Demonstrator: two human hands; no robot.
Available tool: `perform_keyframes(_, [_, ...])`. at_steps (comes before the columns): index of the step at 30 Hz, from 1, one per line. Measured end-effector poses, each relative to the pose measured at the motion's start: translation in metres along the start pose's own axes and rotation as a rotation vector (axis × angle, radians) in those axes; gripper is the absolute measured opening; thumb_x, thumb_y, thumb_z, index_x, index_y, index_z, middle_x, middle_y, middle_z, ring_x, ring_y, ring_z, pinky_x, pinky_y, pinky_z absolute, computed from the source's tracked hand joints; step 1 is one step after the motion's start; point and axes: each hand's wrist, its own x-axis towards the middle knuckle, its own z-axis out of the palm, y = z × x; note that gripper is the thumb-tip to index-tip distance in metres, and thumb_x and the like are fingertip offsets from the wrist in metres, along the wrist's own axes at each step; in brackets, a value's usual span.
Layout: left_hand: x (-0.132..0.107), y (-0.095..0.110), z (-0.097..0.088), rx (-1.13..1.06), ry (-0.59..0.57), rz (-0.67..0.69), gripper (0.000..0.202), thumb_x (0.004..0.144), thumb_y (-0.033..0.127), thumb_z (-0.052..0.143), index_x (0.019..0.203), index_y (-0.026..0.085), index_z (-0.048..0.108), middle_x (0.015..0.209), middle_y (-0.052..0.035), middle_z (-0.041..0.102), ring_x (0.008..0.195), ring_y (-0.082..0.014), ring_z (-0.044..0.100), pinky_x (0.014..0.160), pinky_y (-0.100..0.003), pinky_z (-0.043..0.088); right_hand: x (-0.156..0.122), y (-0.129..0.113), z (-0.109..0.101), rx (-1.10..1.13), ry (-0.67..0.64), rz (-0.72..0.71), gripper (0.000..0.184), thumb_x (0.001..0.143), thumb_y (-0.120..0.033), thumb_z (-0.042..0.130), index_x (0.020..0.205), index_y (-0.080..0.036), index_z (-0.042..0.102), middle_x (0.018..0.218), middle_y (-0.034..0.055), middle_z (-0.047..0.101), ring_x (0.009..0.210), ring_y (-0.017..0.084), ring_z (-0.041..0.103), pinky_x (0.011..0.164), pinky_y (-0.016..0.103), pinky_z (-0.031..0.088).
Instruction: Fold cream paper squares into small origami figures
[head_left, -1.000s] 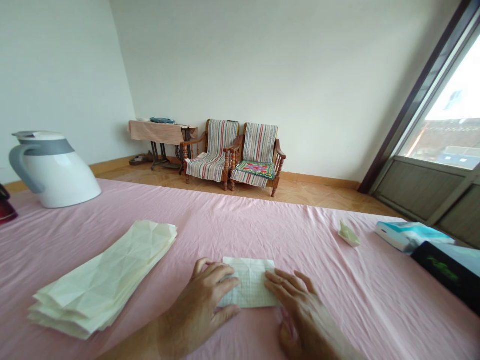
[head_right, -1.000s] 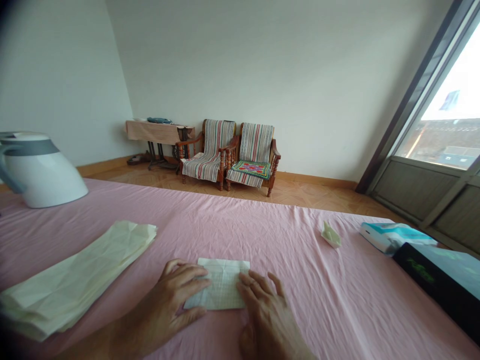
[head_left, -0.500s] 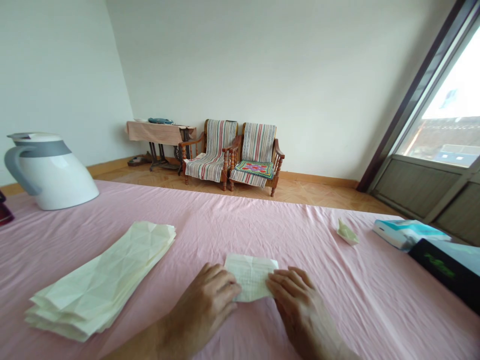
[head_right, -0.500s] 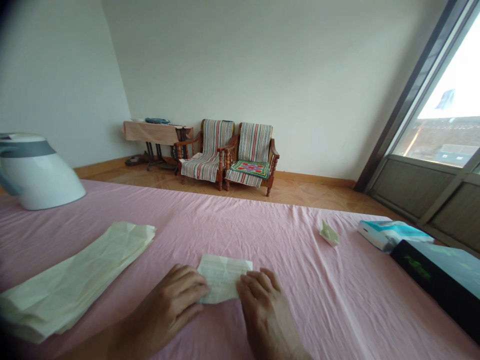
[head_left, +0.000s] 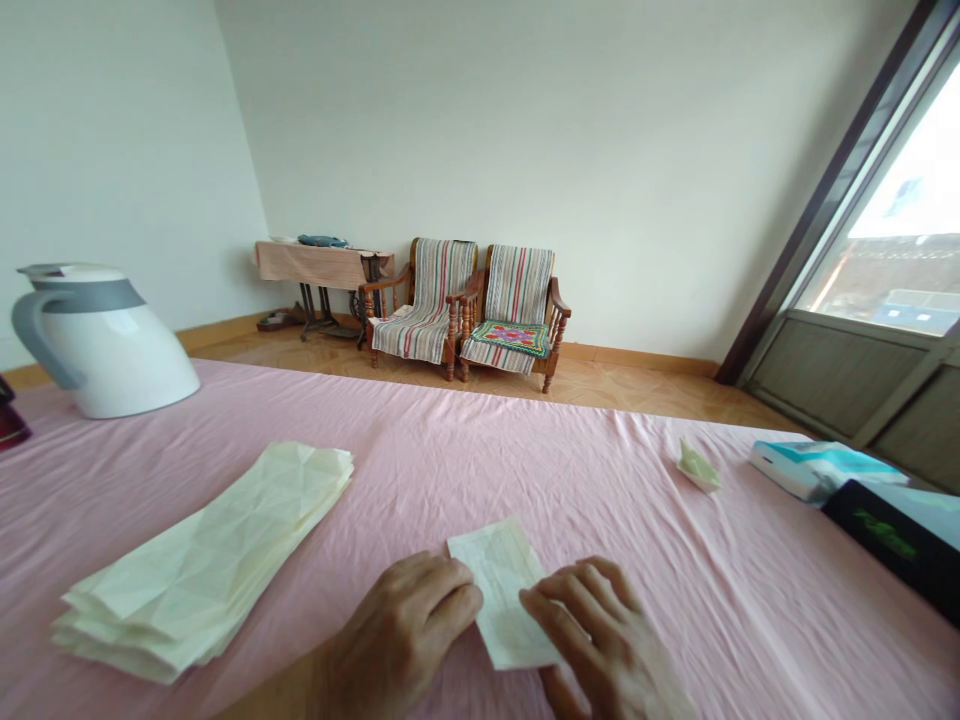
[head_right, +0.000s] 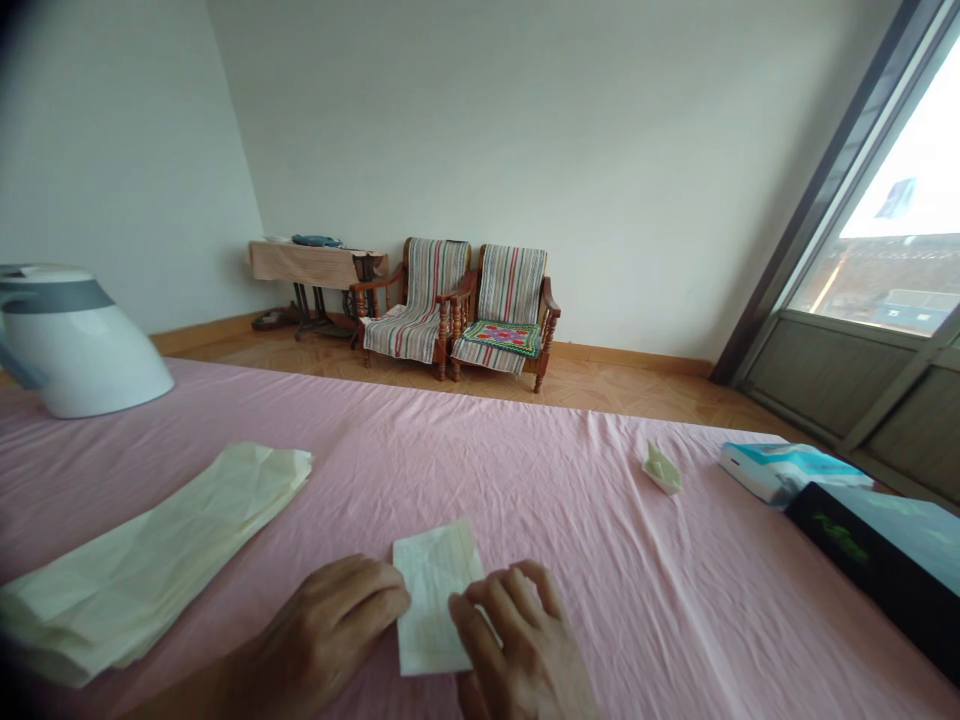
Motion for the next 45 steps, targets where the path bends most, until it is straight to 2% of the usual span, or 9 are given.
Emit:
perform_keyframes(4, [-0.001, -0.004, 0.002, -0.083, -0.037, -0.046, 0.022, 0.092, 0.002, 0.042, 0.097, 0.018, 0.057, 0.088, -0.0028, 0.061, 0.080, -0.0187, 0.057, 0.076, -0.032, 0.047, -0.007, 0.013, -0.002, 0.095, 0.051, 0.146, 0.030, 0.078, -0.010, 0.047, 0.099, -0.021, 0.064, 0.083, 0.0042, 0.064, 0.074, 0.020, 0.057, 0.067, 0.035, 0.042])
perform_keyframes(8, [0.001, -0.006, -0.002, -0.153, -0.101, -0.081, 0.021, 0.089, 0.000, 0.044, 0.087, 0.017, 0.057, 0.082, -0.0026, 0.060, 0.078, -0.0185, 0.055, 0.072, -0.029, 0.045, -0.009, 0.013, 0.002, 0.104, -0.006, 0.133, 0.027, 0.083, -0.007, 0.047, 0.094, -0.024, 0.065, 0.083, 0.0026, 0.065, 0.074, 0.018, 0.056, 0.067, 0.033, 0.040])
perform_keyframes(14, [0.002, -0.007, -0.004, -0.240, -0.151, -0.121, 0.022, 0.086, -0.002, 0.048, 0.080, 0.017, 0.056, 0.081, -0.0022, 0.059, 0.081, -0.0186, 0.052, 0.070, -0.027, 0.041, -0.018, 0.013, 0.024, 0.120, 0.115, 0.110, 0.031, 0.086, -0.010, 0.038, 0.080, -0.024, 0.065, 0.070, 0.0012, 0.060, 0.064, 0.016, 0.050, 0.067, 0.035, 0.034])
perform_keyframes(21, [0.003, -0.010, -0.001, -0.335, -0.136, -0.208, 0.023, 0.084, -0.001, 0.050, 0.085, 0.018, 0.062, 0.080, -0.0019, 0.060, 0.082, -0.0173, 0.054, 0.070, -0.025, 0.040, -0.027, 0.014, 0.030, 0.285, 0.071, 0.283, 0.018, 0.087, -0.024, 0.050, 0.076, -0.025, 0.065, 0.072, 0.0002, 0.060, 0.068, 0.017, 0.052, 0.064, 0.031, 0.032])
perform_keyframes(27, [0.008, -0.011, 0.002, -0.441, -0.092, -0.430, 0.014, 0.083, 0.006, 0.056, 0.075, 0.017, 0.060, 0.076, 0.0006, 0.060, 0.074, -0.0143, 0.057, 0.067, -0.022, 0.040, -0.021, 0.016, 0.027, 0.318, -0.155, 0.512, 0.026, 0.089, -0.029, 0.051, 0.066, -0.021, 0.056, 0.070, -0.0002, 0.056, 0.068, 0.016, 0.053, 0.063, 0.028, 0.035])
perform_keyframes(31, [0.009, -0.011, 0.010, -0.513, -0.025, -0.577, 0.034, 0.077, 0.002, 0.056, 0.106, 0.019, 0.056, 0.077, 0.0027, 0.062, 0.071, -0.0129, 0.059, 0.067, -0.021, 0.043, -0.016, 0.015, 0.033, 0.267, -0.169, 0.589, 0.037, 0.091, -0.038, 0.049, 0.059, -0.020, 0.050, 0.063, -0.0008, 0.051, 0.062, 0.015, 0.052, 0.060, 0.026, 0.035])
perform_keyframes(33, [0.007, -0.012, 0.015, -0.511, 0.014, -0.597, 0.054, 0.077, 0.002, 0.056, 0.126, 0.021, 0.042, 0.075, 0.0047, 0.061, 0.069, -0.0127, 0.059, 0.068, -0.021, 0.044, -0.015, 0.014, 0.038, 0.227, -0.141, 0.621, 0.037, 0.090, -0.038, 0.049, 0.058, -0.020, 0.048, 0.062, -0.0009, 0.050, 0.060, 0.014, 0.052, 0.057, 0.025, 0.035])
perform_keyframes(36, [0.004, -0.012, 0.022, -0.459, 0.063, -0.586, 0.068, 0.076, 0.002, 0.056, 0.135, 0.024, 0.029, 0.071, 0.0070, 0.059, 0.065, -0.0124, 0.059, 0.066, -0.021, 0.044, -0.017, 0.014, 0.046, 0.159, -0.083, 0.657, 0.033, 0.088, -0.036, 0.052, 0.059, -0.021, 0.046, 0.061, -0.0010, 0.051, 0.055, 0.013, 0.049, 0.051, 0.023, 0.033])
perform_keyframes(45, [0.008, -0.007, 0.012, -0.314, 0.016, -0.475, 0.030, 0.077, -0.001, 0.054, 0.098, 0.020, 0.062, 0.082, -0.0004, 0.061, 0.075, -0.0149, 0.060, 0.071, -0.024, 0.046, -0.019, 0.016, 0.054, 0.064, -0.012, 0.639, 0.017, 0.081, -0.029, 0.055, 0.066, -0.022, 0.052, 0.066, -0.0007, 0.053, 0.052, 0.013, 0.049, 0.048, 0.023, 0.034])
